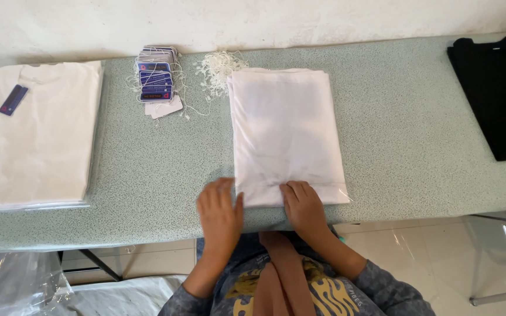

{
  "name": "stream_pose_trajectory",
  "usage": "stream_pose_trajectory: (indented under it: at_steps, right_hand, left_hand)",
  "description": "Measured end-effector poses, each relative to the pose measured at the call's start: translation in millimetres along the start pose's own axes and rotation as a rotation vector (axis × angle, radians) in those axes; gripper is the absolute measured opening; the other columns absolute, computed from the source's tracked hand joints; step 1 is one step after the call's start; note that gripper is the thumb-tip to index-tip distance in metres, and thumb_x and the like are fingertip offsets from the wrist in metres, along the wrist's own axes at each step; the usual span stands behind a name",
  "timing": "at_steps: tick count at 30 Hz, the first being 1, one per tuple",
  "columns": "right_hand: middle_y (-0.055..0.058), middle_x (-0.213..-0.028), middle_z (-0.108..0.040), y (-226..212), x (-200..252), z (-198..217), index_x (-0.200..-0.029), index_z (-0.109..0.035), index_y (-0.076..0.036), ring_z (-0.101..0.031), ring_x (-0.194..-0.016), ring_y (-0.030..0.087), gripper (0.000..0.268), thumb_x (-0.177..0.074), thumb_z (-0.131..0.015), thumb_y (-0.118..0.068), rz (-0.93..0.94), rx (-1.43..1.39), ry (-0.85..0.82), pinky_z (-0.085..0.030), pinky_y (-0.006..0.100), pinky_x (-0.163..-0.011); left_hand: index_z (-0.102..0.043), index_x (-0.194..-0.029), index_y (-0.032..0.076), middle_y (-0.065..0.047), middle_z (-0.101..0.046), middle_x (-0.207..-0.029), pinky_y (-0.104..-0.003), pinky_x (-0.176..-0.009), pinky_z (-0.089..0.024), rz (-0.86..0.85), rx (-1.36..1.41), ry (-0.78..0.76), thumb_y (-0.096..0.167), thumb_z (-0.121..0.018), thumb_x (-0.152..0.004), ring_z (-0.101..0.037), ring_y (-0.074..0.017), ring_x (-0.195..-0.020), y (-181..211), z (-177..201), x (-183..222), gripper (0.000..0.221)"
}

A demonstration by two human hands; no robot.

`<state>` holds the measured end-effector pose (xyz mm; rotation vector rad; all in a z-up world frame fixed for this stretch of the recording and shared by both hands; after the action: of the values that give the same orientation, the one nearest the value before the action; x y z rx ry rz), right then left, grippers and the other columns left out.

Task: The person folds a white t-shirt, attaches a tag to the collar, and places it into a clear plastic bag. They then fold a black t-shirt and attach a tag to it as well.

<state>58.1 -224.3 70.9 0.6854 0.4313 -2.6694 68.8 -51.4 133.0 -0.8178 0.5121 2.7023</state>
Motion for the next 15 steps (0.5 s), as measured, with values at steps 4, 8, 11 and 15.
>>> stream_pose_trajectory:
  at_steps: [4, 8, 11, 15]
  right_hand:
    - [0.012, -0.1, -0.065, 7, 3, -16, -0.111, -0.068, -0.001, -0.066, -0.099, 0.028, 0.015, -0.097, -0.062, -0.001, 0.027, 0.094, -0.002, -0.053, 0.038, -0.082]
    - [0.011, -0.1, -0.064, 18, 8, -14, -0.11, -0.067, -0.002, -0.066, -0.099, 0.028, 0.015, -0.098, -0.06, -0.004, 0.076, 0.195, -0.022, -0.055, 0.039, -0.083]
    - [0.012, -0.102, -0.066, 17, 15, 4, -0.11, -0.067, -0.002, -0.067, -0.101, 0.03, 0.014, -0.098, -0.06, -0.004, 0.101, 0.231, -0.036, -0.056, 0.039, -0.084]
    - [0.016, -0.099, -0.066, 40, 25, 17, -0.106, -0.067, 0.0, -0.069, -0.099, 0.034, 0.012, -0.099, -0.059, -0.004, 0.021, 0.276, -0.023, -0.058, 0.039, -0.084]
  left_hand:
    - [-0.069, -0.111, 0.01, -0.009, -0.065, -0.108, -0.043, -0.092, -0.051, -0.361, 0.157, -0.039, 0.018, -0.065, -0.094, -0.063, -0.0321, -0.111, 59, -69, 25, 0.019]
    - [-0.065, -0.125, 0.009, -0.011, -0.065, -0.115, -0.043, -0.093, -0.049, -0.387, 0.033, -0.256, 0.049, -0.056, -0.1, -0.061, -0.0321, -0.114, 40, -119, 29, 0.048]
    - [-0.065, -0.127, 0.008, -0.011, -0.065, -0.117, -0.042, -0.088, -0.05, -0.341, -0.044, -0.312, 0.061, -0.054, -0.097, -0.061, -0.0311, -0.112, 8, -113, 34, 0.062]
    - [-0.066, -0.124, 0.01, -0.008, -0.065, -0.115, -0.04, -0.087, -0.051, -0.255, -0.227, -0.315, 0.072, -0.048, -0.094, -0.062, -0.0284, -0.111, -39, -81, 35, 0.071]
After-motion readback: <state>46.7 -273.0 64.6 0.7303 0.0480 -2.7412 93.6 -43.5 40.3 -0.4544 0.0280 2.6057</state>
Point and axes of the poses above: each hand's wrist, its own x-axis away from the middle knuckle, its own z-axis out of the back of the hand, y = z × x, the point moved 10 cm from there along -x, towards the middle knuckle
